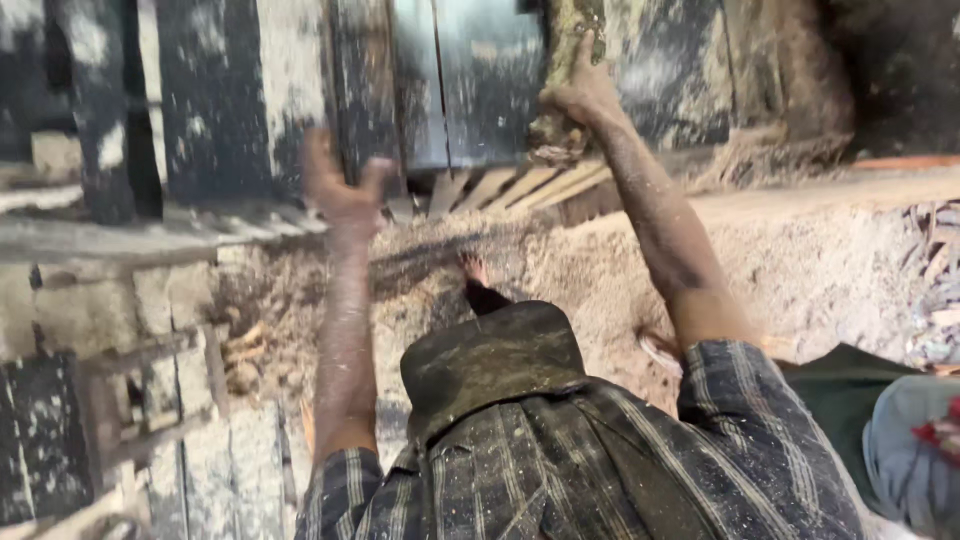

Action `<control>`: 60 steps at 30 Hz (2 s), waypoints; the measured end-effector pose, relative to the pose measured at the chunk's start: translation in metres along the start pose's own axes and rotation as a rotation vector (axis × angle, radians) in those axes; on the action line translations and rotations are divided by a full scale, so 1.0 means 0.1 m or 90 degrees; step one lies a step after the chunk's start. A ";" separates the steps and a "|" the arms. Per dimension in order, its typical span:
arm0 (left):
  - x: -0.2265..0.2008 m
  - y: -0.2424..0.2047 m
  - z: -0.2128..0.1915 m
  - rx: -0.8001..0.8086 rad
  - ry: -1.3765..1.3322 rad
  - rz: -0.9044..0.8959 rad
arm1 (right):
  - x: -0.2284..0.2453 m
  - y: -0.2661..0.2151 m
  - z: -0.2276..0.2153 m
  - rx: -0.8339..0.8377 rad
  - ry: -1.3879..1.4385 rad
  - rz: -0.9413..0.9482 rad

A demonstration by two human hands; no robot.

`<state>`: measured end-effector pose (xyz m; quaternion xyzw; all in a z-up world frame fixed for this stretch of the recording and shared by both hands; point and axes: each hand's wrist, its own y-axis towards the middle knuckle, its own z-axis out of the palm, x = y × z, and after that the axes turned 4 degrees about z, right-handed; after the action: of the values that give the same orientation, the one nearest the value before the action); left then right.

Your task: The person processes a long wooden log using a table saw, feeding it through the blade to remove the bark and square the sides. They handle several logs throughout the session, positioning them and clearing wood shavings by hand.

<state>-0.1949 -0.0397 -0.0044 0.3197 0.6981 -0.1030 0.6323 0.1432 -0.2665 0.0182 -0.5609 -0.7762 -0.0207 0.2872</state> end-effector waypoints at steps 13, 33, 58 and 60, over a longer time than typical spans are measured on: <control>-0.47 -3.28 -0.33 0.526 0.059 -0.148 | -0.98 -3.81 1.58 0.148 0.500 -0.121; -0.02 -2.02 -0.36 0.527 0.024 -0.080 | -0.26 -2.45 1.53 0.140 0.318 -0.185; 0.64 0.87 0.85 0.317 0.251 0.249 | 0.82 0.66 1.27 0.015 0.526 -0.202; 0.56 1.11 0.93 0.313 0.188 0.174 | 0.96 0.93 1.20 0.008 0.524 -0.228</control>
<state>-0.0549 0.0131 -0.0455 0.5654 0.6869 -0.1353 0.4361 0.1551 -0.1067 -0.0639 -0.3613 -0.6822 -0.2866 0.5674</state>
